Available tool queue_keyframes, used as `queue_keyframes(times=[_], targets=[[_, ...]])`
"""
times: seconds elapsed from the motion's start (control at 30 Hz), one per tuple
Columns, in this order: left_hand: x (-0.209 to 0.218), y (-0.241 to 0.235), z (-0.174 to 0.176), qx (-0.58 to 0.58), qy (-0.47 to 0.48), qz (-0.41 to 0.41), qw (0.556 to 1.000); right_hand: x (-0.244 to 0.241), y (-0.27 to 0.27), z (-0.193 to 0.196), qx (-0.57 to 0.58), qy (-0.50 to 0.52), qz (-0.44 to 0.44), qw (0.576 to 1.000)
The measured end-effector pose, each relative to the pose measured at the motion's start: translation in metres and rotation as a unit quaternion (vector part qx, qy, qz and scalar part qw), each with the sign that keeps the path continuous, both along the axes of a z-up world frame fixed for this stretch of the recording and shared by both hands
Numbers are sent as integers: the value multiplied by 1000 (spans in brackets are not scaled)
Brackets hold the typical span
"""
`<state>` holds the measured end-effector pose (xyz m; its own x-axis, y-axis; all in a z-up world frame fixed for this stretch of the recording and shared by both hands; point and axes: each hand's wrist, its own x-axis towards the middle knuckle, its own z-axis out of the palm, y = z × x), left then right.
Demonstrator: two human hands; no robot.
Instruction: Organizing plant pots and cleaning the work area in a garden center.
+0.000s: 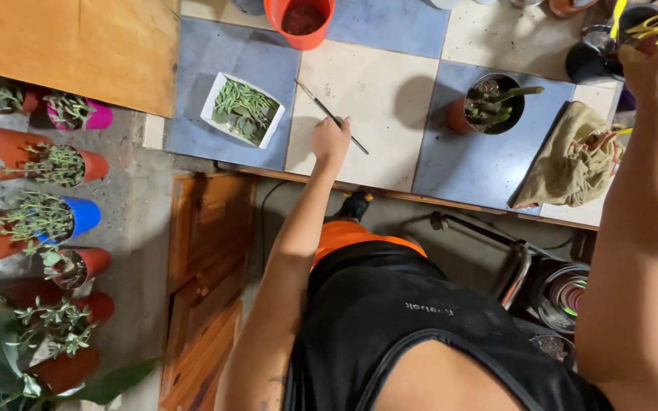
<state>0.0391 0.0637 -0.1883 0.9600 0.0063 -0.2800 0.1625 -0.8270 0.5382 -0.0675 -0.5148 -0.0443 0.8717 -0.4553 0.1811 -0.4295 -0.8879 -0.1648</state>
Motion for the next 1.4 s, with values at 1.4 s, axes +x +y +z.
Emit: queue_keyframes(times=[1.4], targets=[[-97,16,171,-183,-312,-240,901,97,-76,-46,76,32,-240,967]])
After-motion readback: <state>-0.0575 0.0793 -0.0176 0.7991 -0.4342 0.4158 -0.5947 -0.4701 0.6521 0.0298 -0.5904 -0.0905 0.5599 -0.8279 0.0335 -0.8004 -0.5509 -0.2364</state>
